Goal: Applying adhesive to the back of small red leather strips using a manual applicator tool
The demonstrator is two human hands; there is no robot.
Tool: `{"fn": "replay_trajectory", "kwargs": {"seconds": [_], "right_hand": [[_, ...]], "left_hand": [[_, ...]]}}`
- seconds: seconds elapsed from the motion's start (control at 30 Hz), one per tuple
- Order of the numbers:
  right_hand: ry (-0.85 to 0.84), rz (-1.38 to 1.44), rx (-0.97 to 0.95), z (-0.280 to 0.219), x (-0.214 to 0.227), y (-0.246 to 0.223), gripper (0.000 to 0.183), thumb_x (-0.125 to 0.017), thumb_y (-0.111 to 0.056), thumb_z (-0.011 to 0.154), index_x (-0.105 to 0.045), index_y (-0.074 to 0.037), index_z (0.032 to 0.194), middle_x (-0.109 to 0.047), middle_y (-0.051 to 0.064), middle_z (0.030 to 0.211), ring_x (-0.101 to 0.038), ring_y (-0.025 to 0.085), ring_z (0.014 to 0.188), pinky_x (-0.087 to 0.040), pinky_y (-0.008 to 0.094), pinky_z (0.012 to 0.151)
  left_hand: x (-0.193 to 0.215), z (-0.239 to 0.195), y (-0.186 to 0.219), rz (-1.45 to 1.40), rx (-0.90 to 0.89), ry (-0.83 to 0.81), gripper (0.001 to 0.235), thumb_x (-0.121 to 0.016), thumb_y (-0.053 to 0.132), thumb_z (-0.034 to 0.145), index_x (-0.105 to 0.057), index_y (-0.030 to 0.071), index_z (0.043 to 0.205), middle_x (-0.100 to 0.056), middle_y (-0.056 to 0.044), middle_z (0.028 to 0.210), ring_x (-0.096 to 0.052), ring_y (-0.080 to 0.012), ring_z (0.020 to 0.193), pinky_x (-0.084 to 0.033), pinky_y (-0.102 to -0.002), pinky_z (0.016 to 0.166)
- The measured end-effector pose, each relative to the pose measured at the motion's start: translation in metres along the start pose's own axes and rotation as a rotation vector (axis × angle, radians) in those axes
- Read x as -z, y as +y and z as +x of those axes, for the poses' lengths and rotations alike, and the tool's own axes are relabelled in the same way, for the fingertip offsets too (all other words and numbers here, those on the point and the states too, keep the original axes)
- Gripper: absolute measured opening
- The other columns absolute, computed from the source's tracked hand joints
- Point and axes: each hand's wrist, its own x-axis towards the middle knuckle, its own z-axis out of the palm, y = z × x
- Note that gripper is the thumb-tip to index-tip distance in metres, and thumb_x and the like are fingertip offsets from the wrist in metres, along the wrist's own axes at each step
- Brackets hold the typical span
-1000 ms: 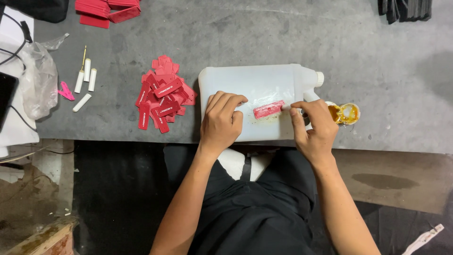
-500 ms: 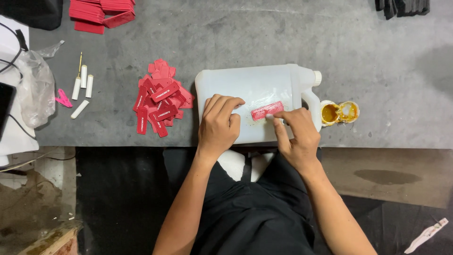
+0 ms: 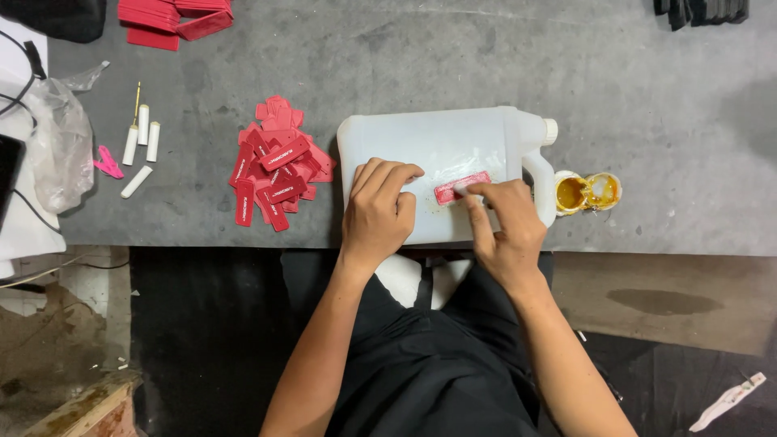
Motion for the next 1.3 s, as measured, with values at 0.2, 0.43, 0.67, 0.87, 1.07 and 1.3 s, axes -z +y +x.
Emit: {"fn": "replay_trajectory", "kwargs": {"seconds": [0.2, 0.43, 0.67, 0.87, 1.07, 1.3], "right_hand": [[-0.01, -0.006, 0.031, 0.0, -0.004, -0.001, 0.005, -0.072, -0.003, 0.1, -0.076, -0.001, 0.101, -0.068, 0.011, 0.081, -0.056, 0.028, 0.067, -0.05, 0.038, 0.066], [-0.052, 0.071, 0.04, 0.005, -0.005, -0.005, 0.006, -0.071, -0.003, 0.099, -0.076, 0.0, 0.101, -0.068, 0.012, 0.081, -0.056, 0.029, 0.067, -0.05, 0.039, 0.067], [-0.098, 0.124, 0.041, 0.001, -0.005, -0.001, 0.006, -0.071, -0.005, 0.098, -0.076, -0.002, 0.101, -0.068, 0.012, 0.08, -0.057, 0.03, 0.068, -0.051, 0.039, 0.069], [0.037, -0.134, 0.027, -0.007, 0.014, 0.028, 0.008, -0.068, -0.001, 0.105, -0.075, 0.002, 0.106, -0.066, 0.011, 0.084, -0.056, 0.026, 0.068, -0.05, 0.037, 0.066], [-0.005, 0.047, 0.067, -0.006, -0.008, -0.005, 0.007, -0.072, -0.004, 0.097, -0.077, -0.002, 0.1, -0.069, 0.011, 0.081, -0.059, 0.029, 0.066, -0.051, 0.039, 0.066], [0.076, -0.15, 0.028, -0.009, 0.005, 0.01, 0.007, -0.069, -0.003, 0.104, -0.075, 0.001, 0.104, -0.067, 0.011, 0.086, -0.057, 0.026, 0.068, -0.051, 0.038, 0.067]], "left_hand": [[0.001, 0.0, -0.001, 0.009, -0.005, 0.01, 0.035, -0.047, -0.009, 0.078, -0.07, 0.008, 0.1, -0.061, -0.004, 0.081, -0.063, -0.023, 0.081, -0.053, -0.036, 0.079], [0.001, 0.0, -0.001, -0.001, -0.007, 0.013, 0.035, -0.047, -0.009, 0.079, -0.07, 0.008, 0.1, -0.061, -0.005, 0.082, -0.063, -0.0235, 0.081, -0.053, -0.036, 0.079], [0.001, 0.001, -0.001, 0.0, -0.012, 0.001, 0.035, -0.047, -0.009, 0.079, -0.07, 0.007, 0.1, -0.061, -0.005, 0.082, -0.063, -0.0238, 0.081, -0.053, -0.036, 0.08], [0.001, 0.001, 0.0, -0.002, -0.011, 0.011, 0.035, -0.047, -0.009, 0.079, -0.07, 0.007, 0.099, -0.061, -0.005, 0.082, -0.063, -0.0236, 0.081, -0.053, -0.036, 0.079], [0.002, 0.001, -0.001, 0.0, -0.012, 0.003, 0.034, -0.047, -0.008, 0.079, -0.07, 0.008, 0.099, -0.062, -0.004, 0.081, -0.064, -0.0228, 0.081, -0.053, -0.036, 0.079], [0.001, 0.001, -0.001, 0.0, -0.017, 0.009, 0.034, -0.047, -0.008, 0.078, -0.07, 0.007, 0.099, -0.061, -0.005, 0.081, -0.063, -0.0233, 0.081, -0.053, -0.036, 0.078]]}}
